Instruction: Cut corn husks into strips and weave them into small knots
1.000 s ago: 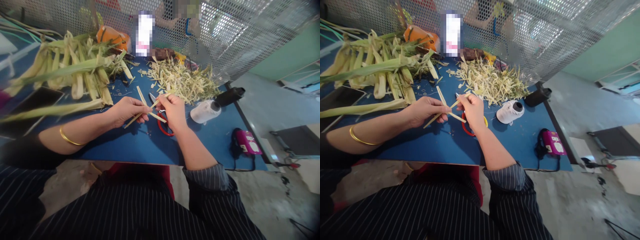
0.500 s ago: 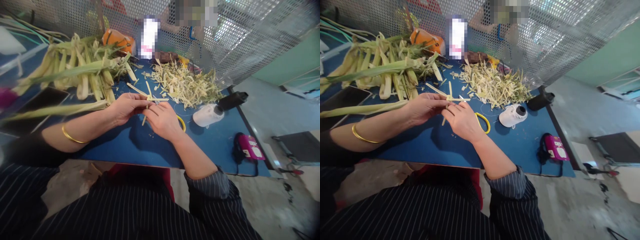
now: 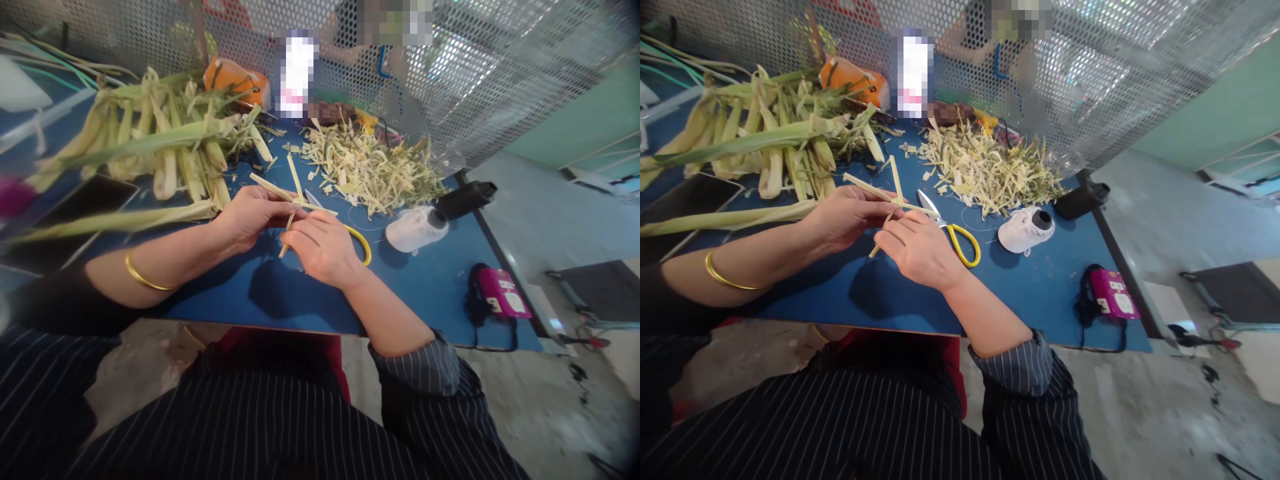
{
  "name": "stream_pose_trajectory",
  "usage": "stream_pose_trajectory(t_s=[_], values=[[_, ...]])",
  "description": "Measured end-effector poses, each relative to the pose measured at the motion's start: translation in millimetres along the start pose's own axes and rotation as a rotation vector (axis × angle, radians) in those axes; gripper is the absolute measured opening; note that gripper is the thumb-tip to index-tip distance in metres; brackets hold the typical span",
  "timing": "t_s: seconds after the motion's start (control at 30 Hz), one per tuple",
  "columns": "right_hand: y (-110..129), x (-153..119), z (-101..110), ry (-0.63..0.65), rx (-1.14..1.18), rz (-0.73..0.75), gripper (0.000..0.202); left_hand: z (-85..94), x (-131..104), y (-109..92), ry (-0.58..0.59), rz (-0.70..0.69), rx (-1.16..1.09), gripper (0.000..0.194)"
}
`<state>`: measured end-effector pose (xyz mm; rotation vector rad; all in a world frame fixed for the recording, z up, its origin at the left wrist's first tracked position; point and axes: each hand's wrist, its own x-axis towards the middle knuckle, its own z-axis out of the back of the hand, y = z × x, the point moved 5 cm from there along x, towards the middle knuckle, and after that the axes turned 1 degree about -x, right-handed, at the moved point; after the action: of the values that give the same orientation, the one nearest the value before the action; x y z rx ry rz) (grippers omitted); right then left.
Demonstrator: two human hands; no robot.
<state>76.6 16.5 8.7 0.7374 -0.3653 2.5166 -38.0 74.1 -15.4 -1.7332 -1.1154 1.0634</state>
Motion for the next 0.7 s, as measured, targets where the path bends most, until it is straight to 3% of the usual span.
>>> stream_pose_trajectory(t_s=[0.07, 0.13, 0.23, 0.37, 0.53, 0.7], values=[[-7, -1, 6, -0.074, -0.004, -0.113, 0.021, 2.9, 3, -2, 0.018, -0.022, 0.045, 0.009], [-21, -5, 12, -0.155, -0.055, -0.322, 0.021, 4.8, 5, -5, 0.026, -0.024, 0.071, 0.009], [-36, -10, 10, -0.098, -0.101, -0.527, 0.026, 3.9, 4, -5, 0.036, 0.002, 0.096, 0.006], [-37, -9, -5, 0.070, -0.024, -0.531, 0.029, -1.0, 0, -3, 0.082, -0.019, 0.164, 0.009], [-28, -6, -5, 0.044, 0.023, -0.528, 0.029, -0.8, 0, -2, 0.052, -0.116, 0.357, 0.012], [-20, -4, 1, -0.022, 0.144, -0.497, 0.029, -2.7, 0, -5, 0.038, -0.146, 0.402, 0.013]])
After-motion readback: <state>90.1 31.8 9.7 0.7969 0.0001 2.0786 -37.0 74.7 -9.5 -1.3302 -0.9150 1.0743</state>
